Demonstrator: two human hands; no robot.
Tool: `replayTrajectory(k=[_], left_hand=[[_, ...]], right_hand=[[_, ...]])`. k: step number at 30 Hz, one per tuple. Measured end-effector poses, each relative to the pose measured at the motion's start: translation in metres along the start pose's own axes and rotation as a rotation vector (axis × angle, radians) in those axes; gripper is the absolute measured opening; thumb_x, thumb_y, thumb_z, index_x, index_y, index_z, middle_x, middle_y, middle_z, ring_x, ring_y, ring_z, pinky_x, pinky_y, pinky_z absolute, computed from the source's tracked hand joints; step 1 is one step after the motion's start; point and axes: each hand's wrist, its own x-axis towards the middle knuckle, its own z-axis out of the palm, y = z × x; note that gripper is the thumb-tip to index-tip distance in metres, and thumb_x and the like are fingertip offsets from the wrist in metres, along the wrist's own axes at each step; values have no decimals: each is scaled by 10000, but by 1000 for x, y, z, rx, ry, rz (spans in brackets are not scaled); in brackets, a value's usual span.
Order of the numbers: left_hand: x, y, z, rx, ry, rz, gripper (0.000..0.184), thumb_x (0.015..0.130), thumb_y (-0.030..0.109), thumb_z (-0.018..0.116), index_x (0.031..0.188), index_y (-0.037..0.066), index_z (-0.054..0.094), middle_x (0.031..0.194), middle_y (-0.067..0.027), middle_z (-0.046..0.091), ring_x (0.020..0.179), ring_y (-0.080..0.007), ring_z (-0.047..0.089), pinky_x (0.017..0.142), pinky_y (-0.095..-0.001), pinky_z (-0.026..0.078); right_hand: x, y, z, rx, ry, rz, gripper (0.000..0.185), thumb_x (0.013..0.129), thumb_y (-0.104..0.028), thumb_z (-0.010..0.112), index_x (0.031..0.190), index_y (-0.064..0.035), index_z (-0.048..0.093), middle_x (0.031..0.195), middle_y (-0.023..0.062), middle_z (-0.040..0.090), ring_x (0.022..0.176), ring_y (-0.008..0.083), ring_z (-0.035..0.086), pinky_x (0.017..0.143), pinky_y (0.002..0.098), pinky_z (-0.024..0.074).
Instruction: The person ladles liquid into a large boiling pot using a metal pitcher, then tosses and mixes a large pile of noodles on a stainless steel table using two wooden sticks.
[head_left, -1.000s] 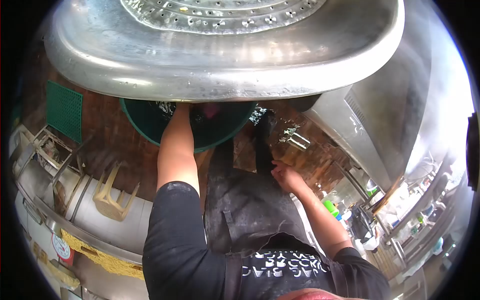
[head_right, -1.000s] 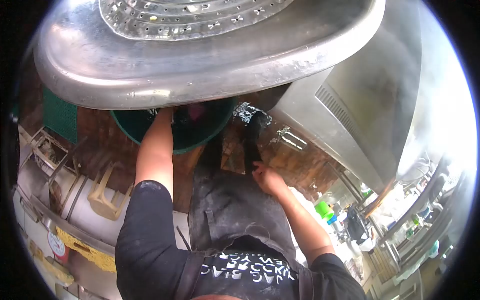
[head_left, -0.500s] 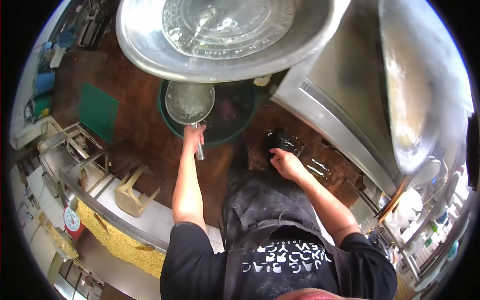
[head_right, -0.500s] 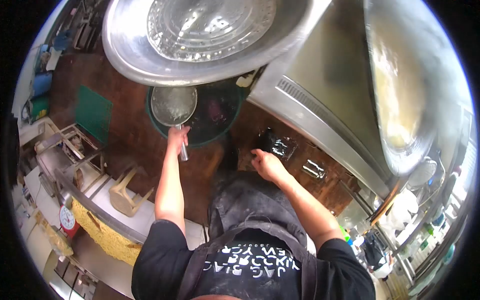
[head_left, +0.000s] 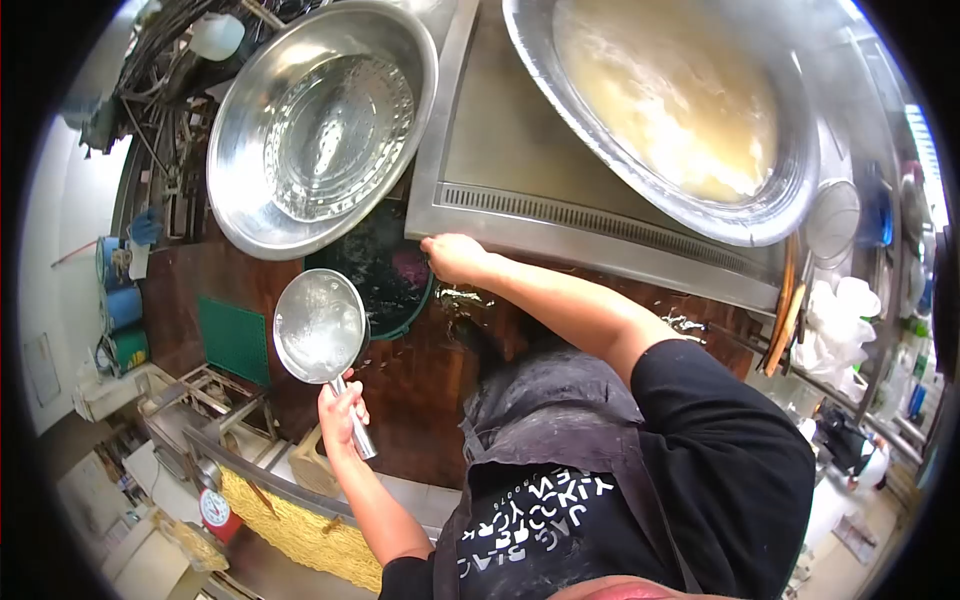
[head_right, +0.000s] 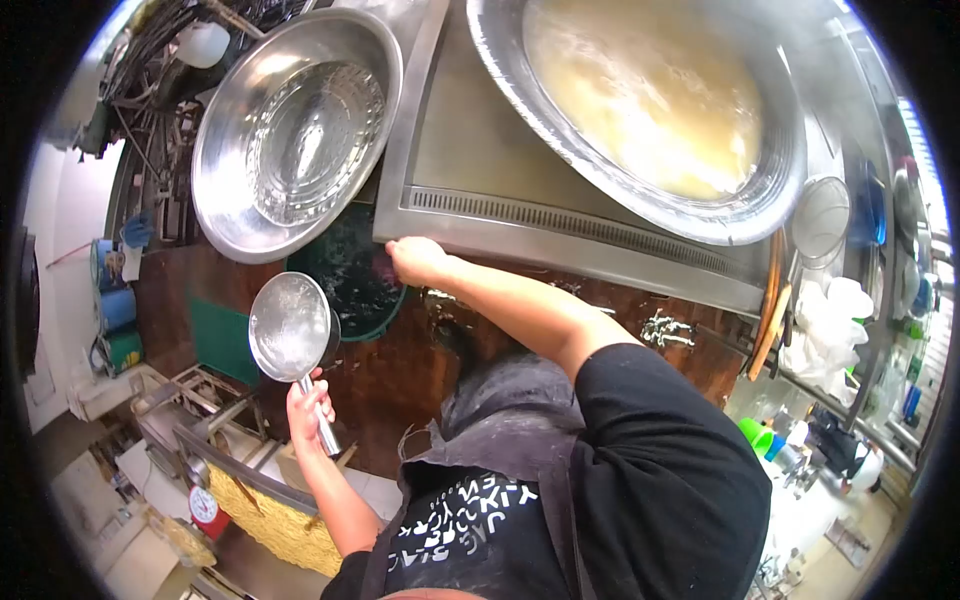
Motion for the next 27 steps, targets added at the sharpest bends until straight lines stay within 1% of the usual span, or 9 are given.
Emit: replayTrajectory(k=[7,9,11,13,15,17,18,20,27], left_hand=[[-41,87,76,345,-45,59,261,845,122,715,979,40,506,726,-18,545,493,-95,516,405,-262,453],[-34,105,94,430,-75,128,277,846,122,713,999,17,508,725,-31,554,490,-100,521,412,-268,459],[-18,121,105,633,-45,216,289,831,137,717,993,9,515,682,-24,549,472,-101,525,417,-274,469],[-7,142,120,828,18,271,351,833,140,713,1068,-29,515,686,-53,562,470,-103,532,416,-291,471],[-3,167,139,1029,93,259,401,819,134,708,1110,-64,515,783,-168,650,609,-251,664,568,-388,551],[20,168,141,1279,172,655,443,811,148,701,1136,-92,518,968,-303,676,910,-427,691,817,-475,544],[7,185,159,1292,174,540,468,808,175,704,1139,-105,526,1091,-366,630,1120,-499,589,966,-504,472],[31,189,166,1397,196,668,337,853,138,617,1089,-92,547,1039,-349,651,1048,-488,630,925,-527,497],[73,197,125,1377,319,989,229,918,108,476,1020,-51,605,936,-263,699,885,-413,709,792,-487,576]], right_hand=[[32,11,-33,-109,189,132,298,813,-162,629,1066,-10,672,997,219,704,985,362,693,876,442,566],[34,15,-40,-160,361,177,213,796,-170,649,925,-25,738,969,190,737,929,332,729,814,414,588],[41,26,-59,-203,108,210,254,783,-286,678,954,-117,759,1075,143,733,957,321,724,841,404,580],[30,17,-84,-268,186,223,289,804,-280,663,996,-82,749,1083,147,730,993,296,720,850,436,576],[59,40,-75,-91,248,355,355,835,-290,652,1065,-29,721,1108,185,715,1063,322,696,876,484,561],[62,44,-79,-125,405,345,365,859,-251,631,1112,2,706,1138,222,696,1095,381,678,892,488,558],[73,57,-76,-103,384,392,356,860,-226,620,1116,6,703,1154,223,689,1095,381,675,905,480,552],[46,42,-105,-35,272,379,334,856,-179,597,1110,7,709,1191,245,667,1097,385,664,908,474,547],[-40,78,-67,-301,721,317,206,822,-123,606,1006,-40,650,1037,201,616,1030,392,593,860,509,516]])
